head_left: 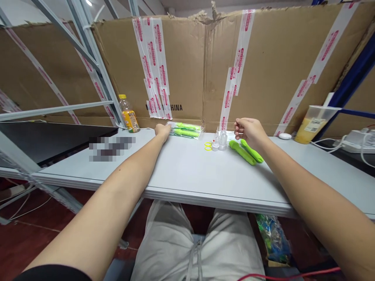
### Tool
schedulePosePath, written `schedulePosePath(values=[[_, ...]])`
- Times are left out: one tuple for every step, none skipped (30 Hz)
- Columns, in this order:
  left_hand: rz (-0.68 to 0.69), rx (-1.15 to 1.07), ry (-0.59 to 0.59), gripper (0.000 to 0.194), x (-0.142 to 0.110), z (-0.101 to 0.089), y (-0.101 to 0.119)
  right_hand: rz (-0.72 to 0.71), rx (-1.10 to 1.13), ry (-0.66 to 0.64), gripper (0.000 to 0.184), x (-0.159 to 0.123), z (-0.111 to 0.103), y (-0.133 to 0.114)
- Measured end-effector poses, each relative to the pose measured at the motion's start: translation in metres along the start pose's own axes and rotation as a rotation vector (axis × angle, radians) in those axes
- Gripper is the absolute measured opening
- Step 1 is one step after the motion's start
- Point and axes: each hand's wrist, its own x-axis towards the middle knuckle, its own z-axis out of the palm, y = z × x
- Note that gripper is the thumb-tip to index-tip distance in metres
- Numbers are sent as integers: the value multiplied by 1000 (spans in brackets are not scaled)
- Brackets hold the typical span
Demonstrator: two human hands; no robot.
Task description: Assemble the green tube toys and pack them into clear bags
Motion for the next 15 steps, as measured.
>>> schedulePosePath(values=[[37,38,22,20,-4,-1,3,-8,-6,9,19,2,-2,1],[75,64,42,25,-9,-2,6,-14,-12,19,18,3,-4,2],[124,83,50,29,-14,-2,9,-18,-20,30,18,5,-7,3],[185,103,42,33,-20,-1,13,-20,-29,41,18,6,-9,4],[250,120,24,36,-26,0,17,-18,-41,50,18,7,-10,5],[314,134,2,37,-32,2,21,-16,-56,58,18,7,-11,6],[374,151,-24,38,-37,5,24,-12,-72,64,18,8,-12,7],[436,175,-47,38,-42,8,28,-11,-88,68,18,8,-12,8],[523,220,-73,38,-47,11,32,-13,-103,68,19,9,-13,8],[643,295,-98,39,-51,14,35,-18,-118,68,19,9,-13,8],[755,362,-117,40,-54,16,38,-27,-137,69,20,11,-13,8],[851,410,-132,41,-56,19,41,-38,-158,71,20,13,-13,8],[915,434,-142,42,-58,21,42,-51,-181,75,20,15,-14,7],[948,429,-149,43,-59,23,43,-67,-207,81,21,18,-15,6],[962,409,-154,44,-61,24,43,-89,-239,87,21,21,-17,6]])
